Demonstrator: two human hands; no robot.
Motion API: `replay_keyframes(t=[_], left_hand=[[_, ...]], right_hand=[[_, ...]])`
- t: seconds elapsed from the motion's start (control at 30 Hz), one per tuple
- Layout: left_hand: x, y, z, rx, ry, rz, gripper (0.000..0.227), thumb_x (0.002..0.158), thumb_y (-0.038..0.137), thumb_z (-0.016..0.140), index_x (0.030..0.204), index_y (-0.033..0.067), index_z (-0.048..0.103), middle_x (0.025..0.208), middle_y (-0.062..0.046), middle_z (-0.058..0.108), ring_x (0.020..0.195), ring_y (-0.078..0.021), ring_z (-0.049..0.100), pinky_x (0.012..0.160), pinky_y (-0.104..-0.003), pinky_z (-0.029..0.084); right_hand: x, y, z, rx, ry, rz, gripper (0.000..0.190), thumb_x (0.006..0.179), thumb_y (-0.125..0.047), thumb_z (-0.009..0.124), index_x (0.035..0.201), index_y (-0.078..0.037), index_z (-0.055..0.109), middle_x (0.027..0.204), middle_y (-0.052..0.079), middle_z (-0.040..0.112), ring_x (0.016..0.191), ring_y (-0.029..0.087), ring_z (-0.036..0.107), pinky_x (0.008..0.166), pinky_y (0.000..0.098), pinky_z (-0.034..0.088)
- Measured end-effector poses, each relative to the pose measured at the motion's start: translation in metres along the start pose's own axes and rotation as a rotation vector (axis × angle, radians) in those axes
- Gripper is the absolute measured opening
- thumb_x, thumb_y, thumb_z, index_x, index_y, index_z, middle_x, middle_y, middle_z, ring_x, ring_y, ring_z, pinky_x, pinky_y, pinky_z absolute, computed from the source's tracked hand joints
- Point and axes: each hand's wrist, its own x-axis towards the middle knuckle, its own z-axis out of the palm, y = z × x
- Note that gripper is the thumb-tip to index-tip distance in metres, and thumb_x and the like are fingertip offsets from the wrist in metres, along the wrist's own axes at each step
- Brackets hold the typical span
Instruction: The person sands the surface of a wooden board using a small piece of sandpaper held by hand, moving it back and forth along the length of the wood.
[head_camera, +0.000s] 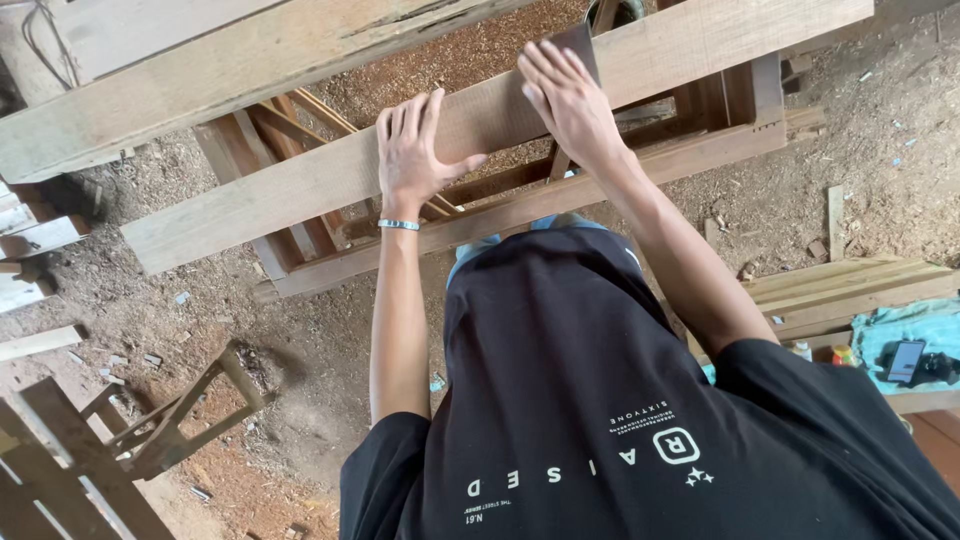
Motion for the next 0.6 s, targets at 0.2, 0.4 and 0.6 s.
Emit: replay_keyframes(t=[0.2, 0.4, 0.6], left_hand=[[0.003, -0.002, 0.005, 0.008, 0.0, -0.02, 0.116, 0.079, 0.098, 0.053, 0.148, 0.0052, 0.05, 0.138, -0.014, 0.057, 0.129, -0.0297, 0.052, 0.116, -0.054, 0.031], [0.004, -0.003, 0.009, 0.04, 0.029, -0.007, 0.118, 0.078, 0.099, 0.05, 0.149, 0.0048, 0.05, 0.138, -0.017, 0.056, 0.13, -0.0323, 0.051, 0.117, -0.056, 0.029], [0.002, 0.013, 0.002, -0.009, -0.003, -0.076, 0.113, 0.084, 0.094, 0.047, 0.151, 0.003, 0.047, 0.146, -0.019, 0.052, 0.139, -0.0344, 0.046, 0.123, -0.056, 0.026]], right_hand=[[-0.018, 0.036, -0.036, 0.131, -0.05, 0.013, 0.05, 0.116, -0.032, 0.031, 0.148, -0.001, 0.056, 0.155, 0.015, 0.05, 0.149, 0.026, 0.038, 0.126, 0.0433, 0.023], [0.047, 0.017, 0.01, 0.024, -0.171, -0.001, 0.046, 0.119, -0.033, 0.037, 0.14, 0.001, 0.059, 0.148, 0.015, 0.057, 0.144, 0.028, 0.047, 0.126, 0.0407, 0.028], [0.026, 0.006, -0.007, 0.136, -0.016, -0.289, 0.043, 0.113, -0.027, 0.049, 0.139, 0.005, 0.061, 0.146, 0.02, 0.058, 0.141, 0.032, 0.048, 0.12, 0.043, 0.032]])
